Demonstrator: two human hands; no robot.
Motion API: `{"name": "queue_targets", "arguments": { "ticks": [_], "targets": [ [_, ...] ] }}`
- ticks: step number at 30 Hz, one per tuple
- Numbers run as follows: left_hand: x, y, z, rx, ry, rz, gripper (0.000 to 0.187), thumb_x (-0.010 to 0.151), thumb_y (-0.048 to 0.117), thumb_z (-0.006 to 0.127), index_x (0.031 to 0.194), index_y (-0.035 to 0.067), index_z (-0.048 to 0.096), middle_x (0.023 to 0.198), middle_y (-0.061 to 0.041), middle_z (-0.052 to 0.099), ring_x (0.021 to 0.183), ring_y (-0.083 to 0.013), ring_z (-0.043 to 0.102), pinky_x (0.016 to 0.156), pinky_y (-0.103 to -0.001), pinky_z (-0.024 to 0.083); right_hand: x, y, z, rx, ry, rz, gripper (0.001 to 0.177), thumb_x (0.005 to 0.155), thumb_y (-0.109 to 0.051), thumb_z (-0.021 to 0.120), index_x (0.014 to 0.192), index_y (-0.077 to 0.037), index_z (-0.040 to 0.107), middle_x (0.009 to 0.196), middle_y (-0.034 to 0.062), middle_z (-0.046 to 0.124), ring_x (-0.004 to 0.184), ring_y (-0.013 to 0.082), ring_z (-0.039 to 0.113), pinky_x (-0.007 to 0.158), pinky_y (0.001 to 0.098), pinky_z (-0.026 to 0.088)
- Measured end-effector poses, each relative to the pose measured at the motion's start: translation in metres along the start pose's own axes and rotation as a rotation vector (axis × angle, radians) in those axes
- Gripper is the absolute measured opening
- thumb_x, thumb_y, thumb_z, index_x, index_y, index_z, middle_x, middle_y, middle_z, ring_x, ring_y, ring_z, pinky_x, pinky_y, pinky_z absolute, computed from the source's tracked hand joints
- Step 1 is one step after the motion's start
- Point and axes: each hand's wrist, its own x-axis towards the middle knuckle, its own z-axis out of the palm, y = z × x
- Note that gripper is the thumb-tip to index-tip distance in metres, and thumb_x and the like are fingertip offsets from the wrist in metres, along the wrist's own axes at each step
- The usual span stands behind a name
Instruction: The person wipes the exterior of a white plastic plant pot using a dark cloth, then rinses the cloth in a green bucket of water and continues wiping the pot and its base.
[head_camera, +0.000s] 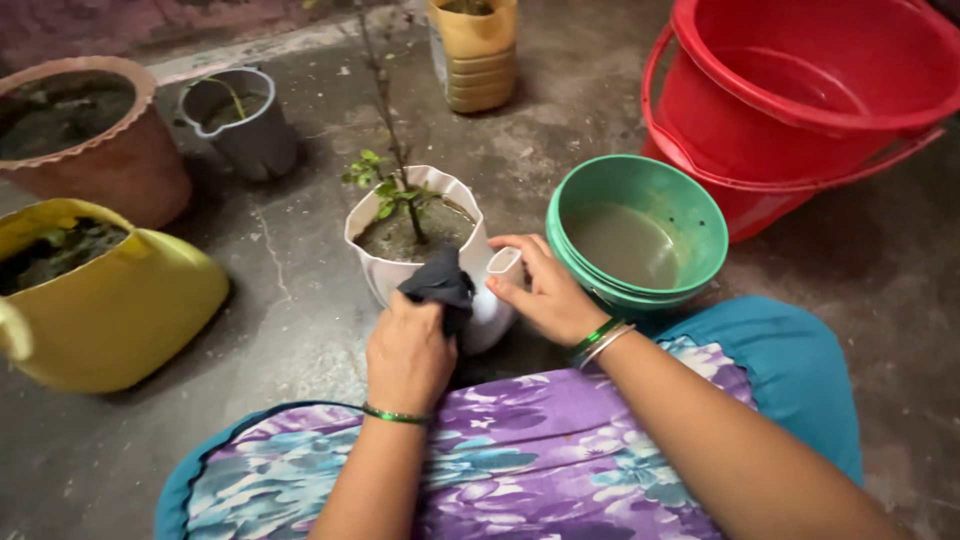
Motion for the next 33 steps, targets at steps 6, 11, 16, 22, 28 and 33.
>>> {"name": "queue_targets", "arguments": {
  "ticks": [6, 11, 16, 22, 28, 33],
  "targets": [
    [0.014, 0.007, 0.053, 0.297, -0.021, -0.019, 0.011, 0.090, 0.015, 0.058, 0.088, 0.011, 0.068, 0.076, -0.017, 0.064, 0.060, -0.0345, 0.070, 0.052, -0.046, 0.057, 0.001, -0.011, 0.000, -0.028, 0.026, 0.023, 0.051, 0.097, -0.032, 0.067, 0.137, -0.005, 0.053, 0.127, 0.0150, 0.060, 0.120, 0.0257, 0.058, 0.101, 0.0359, 0.046],
    [0.019, 0.013, 0.061, 0.177, -0.140, -0.021, 0.015, 0.093, 0.016, 0.057, 0.103, 0.016, 0.067, 0.078, -0.018, 0.072, 0.068, -0.0368, 0.072, 0.061, -0.050, 0.058, -0.001, 0.000, 0.004, 0.013, 0.050, 0.034, 0.049, 0.097, -0.035, 0.067, 0.133, -0.004, 0.054, 0.125, 0.0155, 0.062, 0.119, 0.0268, 0.061, 0.102, 0.0364, 0.048],
    [0.024, 0.027, 0.037, -0.002, -0.372, -0.061, 0.051, 0.077, 0.020, 0.067, 0.127, 0.018, 0.059, 0.094, -0.022, 0.073, 0.088, -0.0428, 0.070, 0.079, -0.054, 0.056, -0.004, 0.000, 0.007, -0.013, 0.077, 0.001, 0.049, 0.097, -0.035, 0.068, 0.132, -0.004, 0.054, 0.126, 0.0168, 0.060, 0.120, 0.0280, 0.060, 0.102, 0.0370, 0.047],
    [0.006, 0.019, 0.023, -0.022, -0.503, -0.129, 0.056, 0.077, 0.026, 0.069, 0.131, 0.018, 0.055, 0.104, -0.024, 0.071, 0.099, -0.0444, 0.068, 0.089, -0.054, 0.053, -0.006, 0.003, 0.008, -0.019, 0.070, -0.031, 0.050, 0.097, -0.034, 0.069, 0.134, -0.004, 0.053, 0.125, 0.0172, 0.060, 0.117, 0.0277, 0.059, 0.101, 0.0361, 0.046],
    [-0.029, 0.000, 0.021, 0.086, -0.526, -0.210, 0.034, 0.085, 0.026, 0.063, 0.119, 0.019, 0.064, 0.107, -0.020, 0.072, 0.103, -0.0417, 0.069, 0.089, -0.053, 0.054, -0.007, 0.001, 0.011, 0.009, 0.083, 0.029, 0.051, 0.094, -0.033, 0.070, 0.133, -0.005, 0.054, 0.120, 0.0155, 0.063, 0.111, 0.0246, 0.062, 0.097, 0.0345, 0.048],
    [-0.031, -0.030, 0.012, 0.096, -0.552, -0.260, 0.057, 0.084, 0.019, 0.063, 0.140, 0.028, 0.055, 0.119, -0.020, 0.066, 0.112, -0.0392, 0.064, 0.095, -0.050, 0.050, -0.006, 0.000, 0.011, -0.008, 0.086, 0.183, 0.053, 0.090, -0.035, 0.073, 0.131, -0.006, 0.057, 0.112, 0.0145, 0.065, 0.096, 0.0251, 0.062, 0.083, 0.0345, 0.051]
  ]
}}
